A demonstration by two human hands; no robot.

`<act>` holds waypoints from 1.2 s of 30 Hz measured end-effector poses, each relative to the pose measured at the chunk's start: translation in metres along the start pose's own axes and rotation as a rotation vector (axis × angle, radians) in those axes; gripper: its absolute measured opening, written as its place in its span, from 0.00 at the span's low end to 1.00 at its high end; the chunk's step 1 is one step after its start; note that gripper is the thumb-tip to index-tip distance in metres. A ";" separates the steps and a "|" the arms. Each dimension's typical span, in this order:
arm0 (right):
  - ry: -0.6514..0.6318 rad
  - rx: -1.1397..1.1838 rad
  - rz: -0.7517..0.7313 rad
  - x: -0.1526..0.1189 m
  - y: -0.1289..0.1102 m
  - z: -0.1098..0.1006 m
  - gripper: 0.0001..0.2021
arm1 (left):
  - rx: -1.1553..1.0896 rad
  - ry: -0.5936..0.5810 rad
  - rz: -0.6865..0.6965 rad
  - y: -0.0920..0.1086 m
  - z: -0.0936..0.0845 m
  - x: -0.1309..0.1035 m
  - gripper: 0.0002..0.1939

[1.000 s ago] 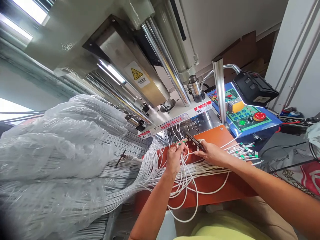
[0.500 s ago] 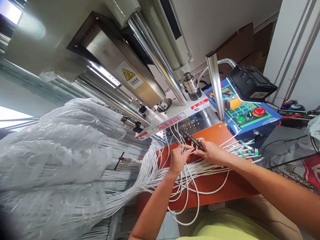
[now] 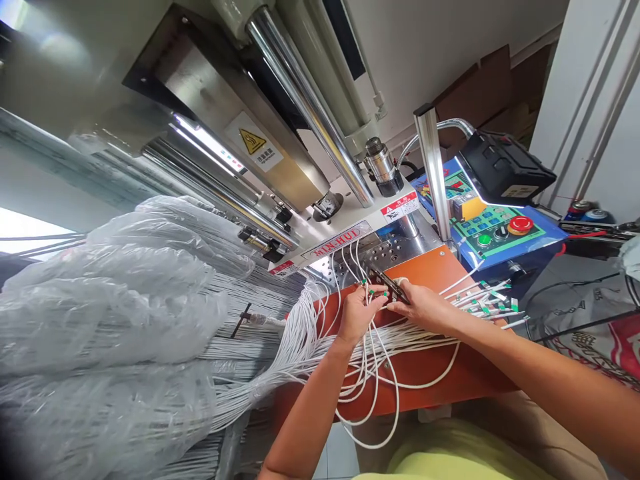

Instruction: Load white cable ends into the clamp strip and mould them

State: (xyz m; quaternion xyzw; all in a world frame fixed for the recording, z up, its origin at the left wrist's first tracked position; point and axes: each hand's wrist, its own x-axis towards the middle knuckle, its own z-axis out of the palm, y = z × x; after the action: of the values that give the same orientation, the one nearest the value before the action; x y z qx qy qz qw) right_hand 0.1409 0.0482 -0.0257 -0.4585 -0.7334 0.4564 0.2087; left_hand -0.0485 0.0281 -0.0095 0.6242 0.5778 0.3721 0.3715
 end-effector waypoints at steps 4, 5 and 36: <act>-0.036 0.061 -0.014 0.000 0.001 -0.003 0.15 | -0.120 0.012 -0.084 -0.002 -0.011 -0.003 0.16; -0.035 0.057 -0.012 0.001 0.002 -0.003 0.15 | -0.122 0.052 -0.103 -0.002 -0.012 -0.004 0.17; -0.025 0.019 -0.014 0.006 0.009 0.002 0.14 | 0.221 0.104 0.069 -0.005 -0.011 0.011 0.06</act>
State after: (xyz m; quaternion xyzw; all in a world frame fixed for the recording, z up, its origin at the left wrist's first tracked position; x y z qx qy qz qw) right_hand 0.1408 0.0541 -0.0353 -0.4457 -0.7348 0.4675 0.2071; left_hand -0.0597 0.0394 -0.0086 0.6608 0.6120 0.3505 0.2568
